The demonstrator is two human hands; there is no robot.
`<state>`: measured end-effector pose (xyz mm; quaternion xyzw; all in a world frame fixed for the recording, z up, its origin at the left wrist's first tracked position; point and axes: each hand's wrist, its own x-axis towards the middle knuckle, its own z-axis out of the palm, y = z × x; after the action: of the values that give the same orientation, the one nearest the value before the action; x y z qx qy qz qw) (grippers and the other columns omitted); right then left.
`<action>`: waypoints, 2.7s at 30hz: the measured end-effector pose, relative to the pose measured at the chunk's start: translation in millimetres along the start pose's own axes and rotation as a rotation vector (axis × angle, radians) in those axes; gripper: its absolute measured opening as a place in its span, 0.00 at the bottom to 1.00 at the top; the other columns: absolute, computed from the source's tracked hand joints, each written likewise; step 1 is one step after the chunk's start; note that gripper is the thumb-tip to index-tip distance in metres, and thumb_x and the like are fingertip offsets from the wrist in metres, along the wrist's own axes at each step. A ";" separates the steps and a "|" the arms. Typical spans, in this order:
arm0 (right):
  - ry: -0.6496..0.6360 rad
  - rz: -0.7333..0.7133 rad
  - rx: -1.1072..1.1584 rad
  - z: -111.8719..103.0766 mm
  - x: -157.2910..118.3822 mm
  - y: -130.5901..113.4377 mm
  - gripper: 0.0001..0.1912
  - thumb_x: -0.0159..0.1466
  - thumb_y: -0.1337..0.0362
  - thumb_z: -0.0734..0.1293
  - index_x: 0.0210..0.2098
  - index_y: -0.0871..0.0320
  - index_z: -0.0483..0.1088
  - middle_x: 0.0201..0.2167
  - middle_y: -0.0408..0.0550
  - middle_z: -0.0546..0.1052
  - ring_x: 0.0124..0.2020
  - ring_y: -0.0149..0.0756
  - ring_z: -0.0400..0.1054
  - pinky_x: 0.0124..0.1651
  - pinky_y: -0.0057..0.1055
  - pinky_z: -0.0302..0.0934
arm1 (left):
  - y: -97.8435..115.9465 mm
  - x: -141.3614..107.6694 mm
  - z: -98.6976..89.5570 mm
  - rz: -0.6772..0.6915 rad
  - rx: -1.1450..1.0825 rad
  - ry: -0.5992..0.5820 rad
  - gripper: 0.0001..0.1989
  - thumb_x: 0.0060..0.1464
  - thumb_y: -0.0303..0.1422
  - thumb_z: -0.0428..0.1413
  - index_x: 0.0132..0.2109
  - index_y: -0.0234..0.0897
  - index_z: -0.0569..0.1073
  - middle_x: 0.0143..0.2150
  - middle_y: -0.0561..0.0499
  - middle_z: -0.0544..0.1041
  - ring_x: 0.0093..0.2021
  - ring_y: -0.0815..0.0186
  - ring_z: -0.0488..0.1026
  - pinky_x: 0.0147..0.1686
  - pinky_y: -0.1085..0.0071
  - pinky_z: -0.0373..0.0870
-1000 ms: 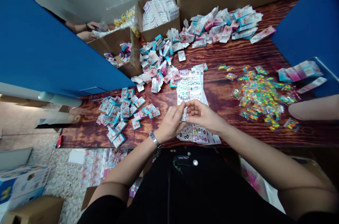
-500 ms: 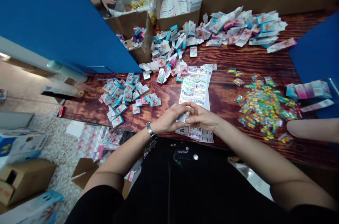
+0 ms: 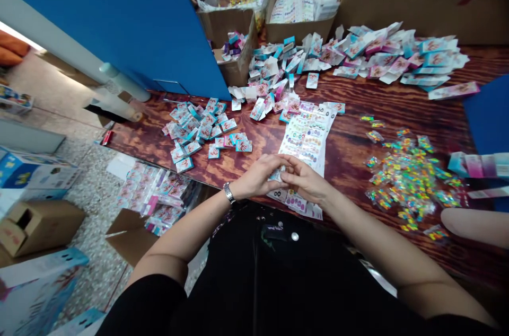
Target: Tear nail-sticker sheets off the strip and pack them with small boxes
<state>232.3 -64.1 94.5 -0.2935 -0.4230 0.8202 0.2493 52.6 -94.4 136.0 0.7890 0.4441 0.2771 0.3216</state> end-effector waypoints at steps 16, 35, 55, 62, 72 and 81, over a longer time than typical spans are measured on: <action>0.430 -0.264 -0.193 32.5 36.7 27.8 0.27 0.59 0.52 0.70 0.54 0.58 0.71 0.36 0.47 0.80 0.37 0.37 0.74 0.44 0.36 0.68 | -37.4 -20.5 -18.6 -0.065 0.061 0.255 0.36 0.54 0.38 0.60 0.65 0.37 0.53 0.61 0.36 0.62 0.61 0.52 0.62 0.56 0.52 0.66; 0.346 -0.288 -0.913 52.1 122.0 1.5 0.22 0.67 0.55 0.61 0.59 0.52 0.66 0.50 0.48 0.77 0.50 0.42 0.71 0.54 0.41 0.65 | -107.6 -54.1 -90.3 -0.213 0.087 0.562 0.24 0.65 0.33 0.47 0.66 0.39 0.58 0.63 0.40 0.66 0.63 0.57 0.64 0.62 0.54 0.61; 0.613 -0.155 -1.805 -16.6 148.5 -39.7 0.19 0.70 0.61 0.54 0.54 0.55 0.69 0.42 0.55 0.77 0.43 0.42 0.70 0.45 0.35 0.61 | -105.8 -12.7 -70.2 0.039 0.161 0.368 0.26 0.61 0.26 0.50 0.65 0.42 0.58 0.63 0.40 0.64 0.64 0.56 0.61 0.61 0.52 0.63; 0.523 -0.381 -0.962 25.9 96.1 -32.8 0.17 0.65 0.54 0.65 0.50 0.52 0.72 0.38 0.46 0.78 0.36 0.37 0.72 0.42 0.34 0.65 | -113.1 19.3 -72.6 0.202 0.235 0.110 0.38 0.58 0.25 0.51 0.70 0.38 0.41 0.71 0.36 0.47 0.72 0.48 0.40 0.65 0.44 0.53; 0.447 -0.341 -0.417 45.6 74.8 -27.3 0.16 0.58 0.54 0.71 0.42 0.53 0.69 0.31 0.42 0.70 0.32 0.31 0.65 0.35 0.30 0.63 | -100.3 15.5 -60.8 0.376 0.168 0.171 0.30 0.59 0.25 0.49 0.67 0.39 0.52 0.61 0.39 0.67 0.64 0.55 0.62 0.59 0.49 0.67; 0.463 -0.400 -0.607 47.6 52.9 -5.8 0.11 0.65 0.55 0.64 0.44 0.53 0.66 0.32 0.42 0.72 0.32 0.32 0.67 0.37 0.30 0.63 | -78.8 4.3 -50.9 0.344 0.465 0.106 0.23 0.62 0.24 0.45 0.63 0.31 0.58 0.58 0.35 0.69 0.62 0.54 0.63 0.58 0.53 0.68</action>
<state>163.1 -52.4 107.5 -0.4419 -0.6266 0.5067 0.3941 -23.4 -45.9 109.8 0.8898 0.3715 0.2590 0.0569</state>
